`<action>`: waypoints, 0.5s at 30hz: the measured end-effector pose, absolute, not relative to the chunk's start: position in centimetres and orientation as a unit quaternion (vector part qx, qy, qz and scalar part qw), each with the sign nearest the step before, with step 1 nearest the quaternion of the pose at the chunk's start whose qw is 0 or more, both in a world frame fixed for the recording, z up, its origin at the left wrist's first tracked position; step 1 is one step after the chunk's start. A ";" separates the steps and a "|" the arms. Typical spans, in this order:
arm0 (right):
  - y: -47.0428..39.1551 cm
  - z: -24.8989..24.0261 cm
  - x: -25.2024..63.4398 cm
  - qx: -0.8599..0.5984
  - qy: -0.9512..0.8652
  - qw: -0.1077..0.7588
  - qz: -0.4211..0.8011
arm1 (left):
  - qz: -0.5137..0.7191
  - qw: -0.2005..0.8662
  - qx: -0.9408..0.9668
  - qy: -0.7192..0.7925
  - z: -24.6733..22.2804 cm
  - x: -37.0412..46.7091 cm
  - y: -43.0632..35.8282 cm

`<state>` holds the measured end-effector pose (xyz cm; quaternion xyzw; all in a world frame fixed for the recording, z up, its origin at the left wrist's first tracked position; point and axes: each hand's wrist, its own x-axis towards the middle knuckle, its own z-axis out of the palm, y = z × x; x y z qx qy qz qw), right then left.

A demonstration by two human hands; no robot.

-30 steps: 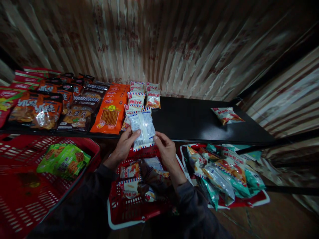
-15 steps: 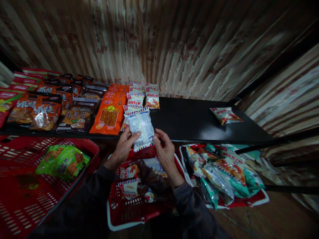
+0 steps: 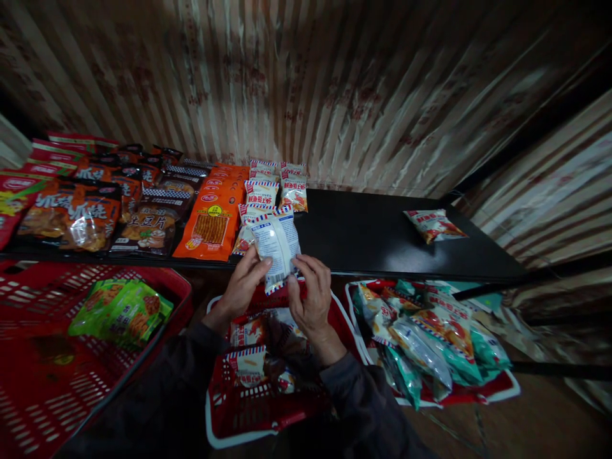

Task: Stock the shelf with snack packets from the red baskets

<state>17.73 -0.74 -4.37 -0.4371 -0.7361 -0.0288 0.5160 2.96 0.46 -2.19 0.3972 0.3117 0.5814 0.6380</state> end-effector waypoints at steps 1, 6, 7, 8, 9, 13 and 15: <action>-0.8 -4.4 17.7 -0.433 -0.742 0.512 -0.023 | 0.585 0.644 0.389 0.301 -2.1 3.0 0.4; -0.7 -4.7 17.7 -0.408 -0.763 0.500 -0.028 | 0.585 0.673 0.368 0.264 -2.2 3.1 0.3; -0.7 -4.8 17.6 -0.410 -0.762 0.501 -0.030 | 0.581 0.677 0.368 0.261 -2.2 3.1 0.2; -0.7 -4.9 17.5 -0.415 -0.760 0.500 -0.027 | 0.577 0.681 0.369 0.260 -2.2 3.1 0.2; -0.6 -4.9 17.5 -0.420 -0.758 0.499 -0.022 | 0.571 0.685 0.369 0.263 -2.2 3.2 0.1; -0.6 -5.1 17.3 -0.431 -0.752 0.498 -0.003 | 0.555 0.681 0.380 0.290 -2.4 3.2 -0.2; -0.6 -5.3 17.3 -0.443 -0.732 0.518 0.012 | 0.555 0.672 0.395 0.291 -2.6 3.2 -0.3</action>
